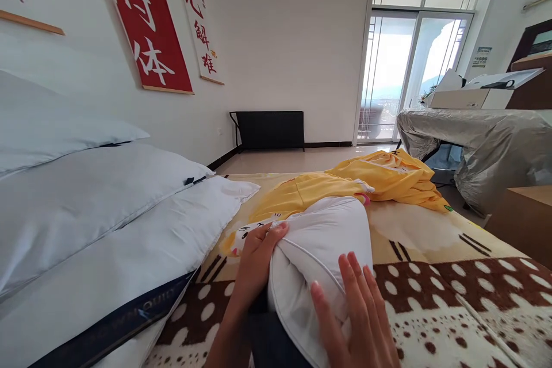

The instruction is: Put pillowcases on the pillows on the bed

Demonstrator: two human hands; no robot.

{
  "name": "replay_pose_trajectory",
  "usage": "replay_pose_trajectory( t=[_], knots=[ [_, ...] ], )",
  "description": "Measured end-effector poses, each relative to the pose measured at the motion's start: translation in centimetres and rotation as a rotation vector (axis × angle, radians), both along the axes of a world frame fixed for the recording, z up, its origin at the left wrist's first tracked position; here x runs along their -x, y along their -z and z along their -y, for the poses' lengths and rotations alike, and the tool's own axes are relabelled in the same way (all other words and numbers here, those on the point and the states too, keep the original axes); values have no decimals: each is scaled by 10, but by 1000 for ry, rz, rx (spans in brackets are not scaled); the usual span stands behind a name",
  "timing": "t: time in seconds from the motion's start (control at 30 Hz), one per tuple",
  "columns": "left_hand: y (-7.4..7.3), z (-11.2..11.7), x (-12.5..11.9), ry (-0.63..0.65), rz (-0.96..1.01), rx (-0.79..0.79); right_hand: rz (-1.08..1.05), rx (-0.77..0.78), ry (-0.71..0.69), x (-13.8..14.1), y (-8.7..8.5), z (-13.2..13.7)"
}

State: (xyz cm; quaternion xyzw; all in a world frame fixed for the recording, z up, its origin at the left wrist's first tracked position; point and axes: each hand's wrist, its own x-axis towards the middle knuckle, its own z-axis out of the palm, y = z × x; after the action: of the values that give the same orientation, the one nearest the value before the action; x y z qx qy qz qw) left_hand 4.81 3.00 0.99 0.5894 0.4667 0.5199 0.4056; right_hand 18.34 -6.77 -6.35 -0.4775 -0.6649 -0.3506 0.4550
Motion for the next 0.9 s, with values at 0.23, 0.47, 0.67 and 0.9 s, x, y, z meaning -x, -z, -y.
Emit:
replay_pose_trajectory(
  t=[0.23,0.47,0.67,0.9],
  knots=[
    [14,7,-20,44,26,-100,50,-7,134,-8,4,-16],
    [21,20,-43,142,-21,-162,184,92,265,-18,1,-9],
    [30,38,-58,257,-156,-230,-27,201,153,-12,14,2],
    [17,61,-46,362,-295,-412,-167,175,-262,-46,13,3]
  ],
)
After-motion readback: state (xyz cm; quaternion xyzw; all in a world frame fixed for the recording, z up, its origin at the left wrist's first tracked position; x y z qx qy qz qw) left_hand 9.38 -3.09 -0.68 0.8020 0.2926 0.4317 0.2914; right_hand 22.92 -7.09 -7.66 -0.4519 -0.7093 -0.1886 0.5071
